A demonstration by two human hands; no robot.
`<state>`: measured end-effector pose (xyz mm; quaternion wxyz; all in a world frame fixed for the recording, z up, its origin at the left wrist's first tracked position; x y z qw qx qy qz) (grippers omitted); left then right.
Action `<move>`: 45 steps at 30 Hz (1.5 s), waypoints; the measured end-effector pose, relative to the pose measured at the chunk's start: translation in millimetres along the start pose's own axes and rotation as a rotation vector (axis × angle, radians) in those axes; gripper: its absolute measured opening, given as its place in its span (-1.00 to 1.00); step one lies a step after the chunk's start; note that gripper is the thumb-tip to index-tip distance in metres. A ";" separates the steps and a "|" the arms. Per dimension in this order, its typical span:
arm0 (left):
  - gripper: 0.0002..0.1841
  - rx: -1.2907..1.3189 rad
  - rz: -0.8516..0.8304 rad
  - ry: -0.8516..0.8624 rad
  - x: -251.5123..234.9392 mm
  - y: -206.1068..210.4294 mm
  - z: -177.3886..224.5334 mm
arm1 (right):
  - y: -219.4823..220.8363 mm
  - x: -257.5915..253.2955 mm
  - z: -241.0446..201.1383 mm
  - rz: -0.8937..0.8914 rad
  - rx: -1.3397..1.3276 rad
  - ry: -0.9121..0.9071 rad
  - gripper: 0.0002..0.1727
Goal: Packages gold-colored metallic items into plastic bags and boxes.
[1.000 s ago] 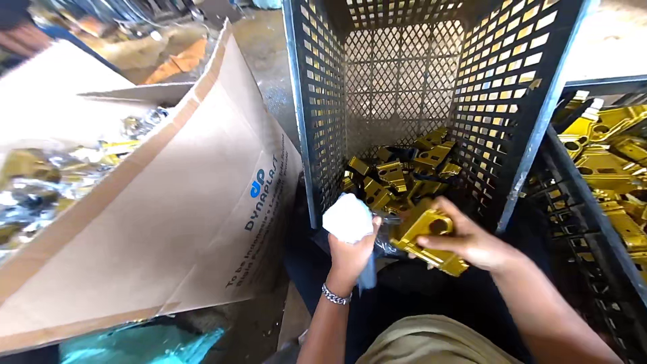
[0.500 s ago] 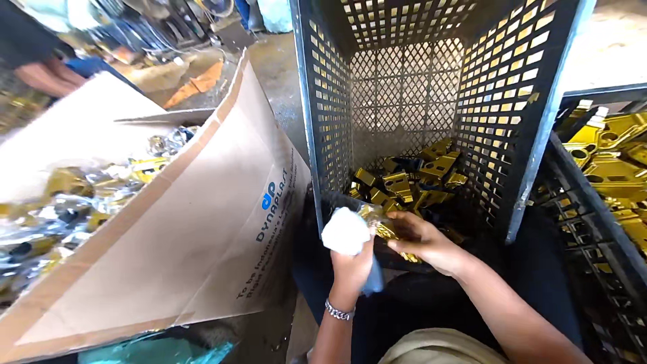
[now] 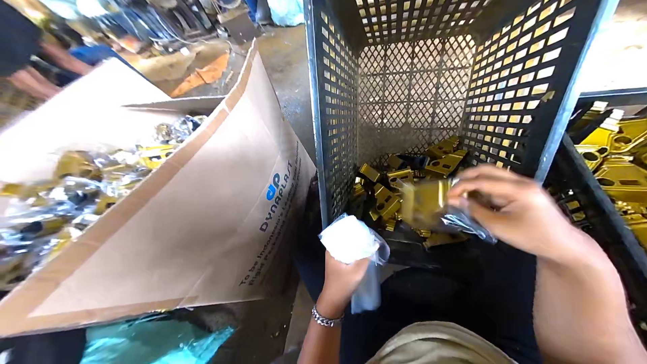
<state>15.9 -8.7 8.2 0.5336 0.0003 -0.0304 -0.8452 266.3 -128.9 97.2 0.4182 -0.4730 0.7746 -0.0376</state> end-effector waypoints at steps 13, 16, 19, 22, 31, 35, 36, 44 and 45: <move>-0.13 0.071 -0.360 -0.057 1.5 38.8 19.5 | 101.6 36.6 8.2 -0.301 -0.586 0.513 -0.84; -0.33 0.012 -0.348 -0.112 0.0 35.5 15.5 | 102.3 44.1 14.3 -0.382 -0.677 0.614 -0.89; -0.47 -0.264 -0.117 0.180 -16.1 10.1 4.8 | 105.3 56.5 13.6 -0.315 -0.742 0.682 -0.82; -0.50 -0.435 0.165 0.333 -35.1 -22.4 -4.0 | 113.8 72.0 16.9 -0.112 -0.865 0.680 -0.76; -0.67 -0.107 -0.139 0.091 -5.6 6.3 -17.3 | 120.7 66.2 28.8 -0.275 -0.704 0.682 -0.63; -0.58 -0.120 0.088 0.116 -13.7 -7.5 -22.0 | 105.2 61.0 81.0 -0.233 -0.369 0.888 -0.69; -0.59 -0.101 0.093 0.127 -13.5 -7.2 -18.7 | 102.8 63.1 104.7 -0.253 -0.190 0.951 -0.56; -0.55 -0.110 0.133 0.239 -14.5 6.6 -2.3 | 123.1 71.0 175.9 -0.431 0.245 1.280 -0.17; -0.51 -0.136 0.143 0.246 -14.3 4.0 -2.7 | 116.2 76.0 172.4 -0.416 0.196 1.296 -0.16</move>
Point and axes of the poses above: each hand's wrist, its own x-axis away from the middle knuckle, its own y-axis out of the palm, z = x × y, the point moved 4 cm from there along -x, towards the middle knuckle, and after that the axes turned 6 degrees about -y, right-handed, at the moved point
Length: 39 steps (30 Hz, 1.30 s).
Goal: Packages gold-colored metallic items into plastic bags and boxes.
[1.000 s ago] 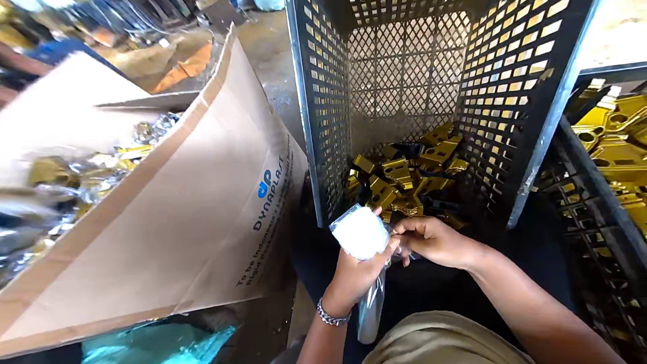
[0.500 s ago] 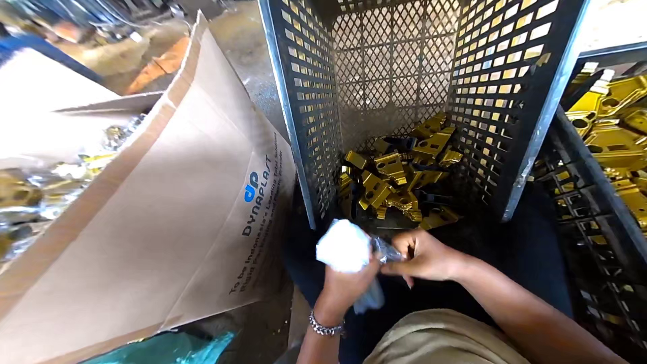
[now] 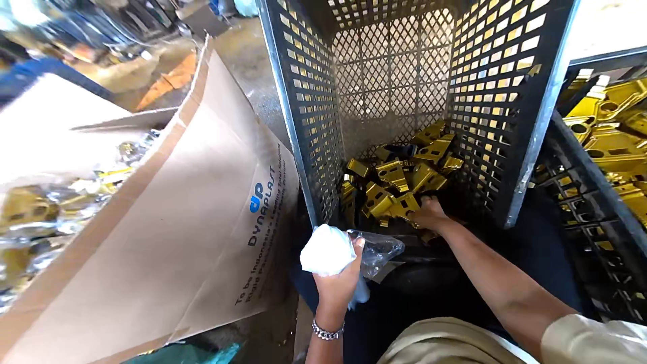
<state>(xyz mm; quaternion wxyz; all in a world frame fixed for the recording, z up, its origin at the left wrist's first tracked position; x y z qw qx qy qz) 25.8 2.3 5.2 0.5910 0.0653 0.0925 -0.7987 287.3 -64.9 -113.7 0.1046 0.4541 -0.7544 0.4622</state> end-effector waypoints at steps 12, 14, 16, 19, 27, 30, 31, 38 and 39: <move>-0.45 0.004 -0.017 -0.043 6.4 14.7 1.5 | -3.5 40.2 21.1 -0.151 0.223 -0.105 -0.24; -0.44 0.003 -0.011 -0.032 7.4 12.4 5.4 | 2.6 41.3 12.3 -0.201 0.289 -0.067 -0.22; -0.45 0.007 0.001 -0.031 5.4 5.8 9.8 | -1.5 41.2 6.1 -0.256 0.284 -0.093 -0.24; -0.46 -0.008 0.039 -0.050 1.7 -3.0 11.9 | -18.3 52.3 8.6 -0.214 0.020 -0.159 -0.31; -0.48 -0.033 -0.028 -0.052 -6.0 10.7 2.3 | -87.6 108.3 8.2 -0.041 -1.282 -0.755 -0.39; -0.50 -0.023 -0.073 -0.041 -8.4 22.0 3.5 | -83.8 134.9 -25.9 -0.340 -1.040 -0.973 -0.32; -0.50 -0.022 -0.088 -0.052 -7.9 25.2 5.6 | -77.0 144.1 -39.3 -0.360 -0.858 -0.986 -0.34; -0.57 0.149 -0.188 -0.260 2.6 33.1 35.2 | 0.9 142.0 -71.2 0.224 0.207 -1.064 -0.53; -0.57 0.065 -0.228 -0.198 6.6 31.2 32.7 | 10.8 141.6 -69.7 0.132 0.227 -1.013 -0.49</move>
Point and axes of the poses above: each hand's wrist, its own x-axis away from the middle knuckle, its own y-axis out of the palm, z = x × y, the point moved 4 cm from there along -x, towards the middle knuckle, and after that the axes turned 6 degrees about -y, right-handed, at the moved point
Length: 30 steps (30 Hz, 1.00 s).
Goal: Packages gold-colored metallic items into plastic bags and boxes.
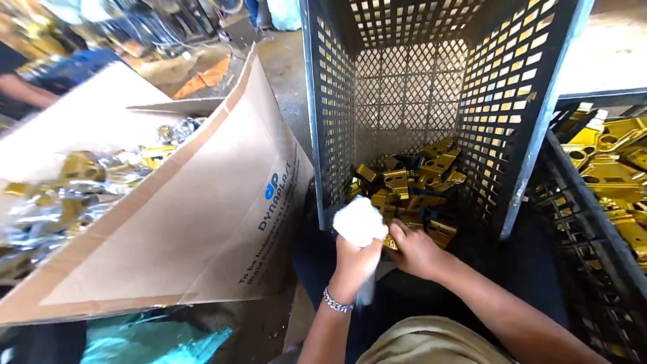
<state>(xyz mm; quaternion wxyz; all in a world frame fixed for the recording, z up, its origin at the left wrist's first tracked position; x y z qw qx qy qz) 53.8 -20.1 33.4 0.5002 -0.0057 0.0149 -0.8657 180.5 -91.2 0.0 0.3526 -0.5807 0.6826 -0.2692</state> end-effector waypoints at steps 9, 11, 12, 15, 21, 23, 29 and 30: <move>-0.43 -0.292 0.300 0.334 -4.9 -8.4 -8.5 | -17.2 -10.9 14.1 0.208 -0.990 0.210 -0.24; -0.60 -0.266 0.096 0.363 9.3 10.1 -0.7 | -20.9 -12.8 16.4 0.363 -0.800 0.108 -0.32; -0.64 -0.217 -0.040 0.369 16.5 22.1 2.7 | -22.4 -14.1 17.6 0.413 -0.644 0.023 -0.33; -0.59 0.041 -0.236 0.164 13.3 23.0 0.3 | -51.1 -9.0 21.8 0.239 -0.185 0.047 -0.58; -0.47 -0.029 0.091 -0.129 3.7 -35.1 -16.1 | -136.0 7.1 16.2 0.162 0.054 -0.062 -0.86; -0.31 -0.008 0.141 -0.039 2.9 -29.4 -21.4 | -151.6 1.9 -3.8 0.513 -0.367 -0.320 -0.74; -0.39 -0.104 0.040 0.193 -4.3 -1.3 -16.5 | -43.7 -13.5 0.9 0.184 -0.473 -0.085 -0.70; -0.39 -0.122 -0.012 0.183 -4.0 1.6 -15.6 | -36.2 -10.7 6.1 0.208 -0.479 -0.055 -0.77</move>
Point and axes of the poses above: each hand's wrist, its own x-axis away from the middle knuckle, its own y-axis out of the palm, z = x × y, the point moved 4 cm from there along -x, towards the middle knuckle, and after that the axes turned 6 degrees about -y, right-handed, at the moved point
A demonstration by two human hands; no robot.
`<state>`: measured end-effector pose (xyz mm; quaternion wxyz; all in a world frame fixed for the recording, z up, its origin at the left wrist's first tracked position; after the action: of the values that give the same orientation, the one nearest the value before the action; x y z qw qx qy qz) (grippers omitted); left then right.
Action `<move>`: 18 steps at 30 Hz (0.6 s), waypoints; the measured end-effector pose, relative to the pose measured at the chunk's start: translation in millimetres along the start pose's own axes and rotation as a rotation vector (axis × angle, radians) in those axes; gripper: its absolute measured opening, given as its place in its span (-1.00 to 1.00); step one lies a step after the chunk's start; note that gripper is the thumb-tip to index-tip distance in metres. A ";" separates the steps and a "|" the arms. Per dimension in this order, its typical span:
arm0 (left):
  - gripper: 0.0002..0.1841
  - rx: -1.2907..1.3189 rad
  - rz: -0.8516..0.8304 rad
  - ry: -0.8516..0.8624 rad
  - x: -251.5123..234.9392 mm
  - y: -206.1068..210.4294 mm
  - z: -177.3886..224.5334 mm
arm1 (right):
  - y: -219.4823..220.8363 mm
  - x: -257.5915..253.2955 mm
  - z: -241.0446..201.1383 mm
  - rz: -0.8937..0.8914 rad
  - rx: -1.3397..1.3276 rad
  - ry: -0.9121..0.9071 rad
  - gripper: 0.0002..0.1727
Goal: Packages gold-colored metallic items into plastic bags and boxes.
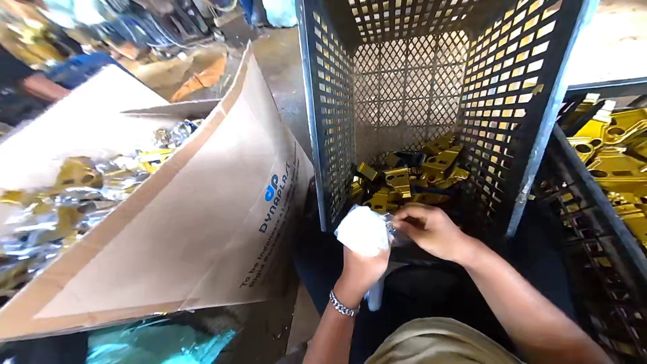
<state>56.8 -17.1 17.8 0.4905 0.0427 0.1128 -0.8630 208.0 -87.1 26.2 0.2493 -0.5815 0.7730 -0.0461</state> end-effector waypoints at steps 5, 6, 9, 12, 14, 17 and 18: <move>-0.30 0.051 -0.116 -0.027 6.3 10.3 -12.8 | 0.7 12.3 5.6 -0.098 -0.082 0.139 -0.74; -0.23 0.092 -0.149 -0.059 7.0 11.9 -10.6 | -0.8 12.0 9.2 -0.109 -0.043 0.157 -0.74; -0.10 0.289 -0.229 -0.232 12.1 16.1 -1.1 | 0.9 17.0 17.4 -0.090 -0.070 0.266 -0.68; -0.26 0.304 -0.302 -0.267 12.4 16.4 -0.3 | 3.1 26.7 14.7 -0.158 -0.388 0.345 -0.86; -0.34 0.214 -0.374 -0.282 12.4 12.6 -3.1 | 6.3 31.4 16.5 -0.265 -0.485 0.394 -0.86; -0.55 0.008 -0.090 -0.163 -4.3 -16.4 -19.9 | 1.5 36.1 25.8 -0.245 -0.556 0.437 -0.91; -0.59 -0.022 0.055 -0.122 -11.8 -28.6 -26.2 | 0.9 37.2 28.4 -0.190 -0.583 0.449 -0.82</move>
<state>37.4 13.0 -1.0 0.5206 -0.0121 0.0912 -0.8488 212.3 -114.9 -11.2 -0.1076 -0.6724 0.7319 0.0264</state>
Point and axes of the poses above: each hand's wrist, its own x-axis away from the middle knuckle, its own y-axis out of the palm, z = x × y, the point moved 4 cm from there along -x, towards the middle knuckle, and after that the axes turned 6 degrees about -y, right-handed, at the moved point
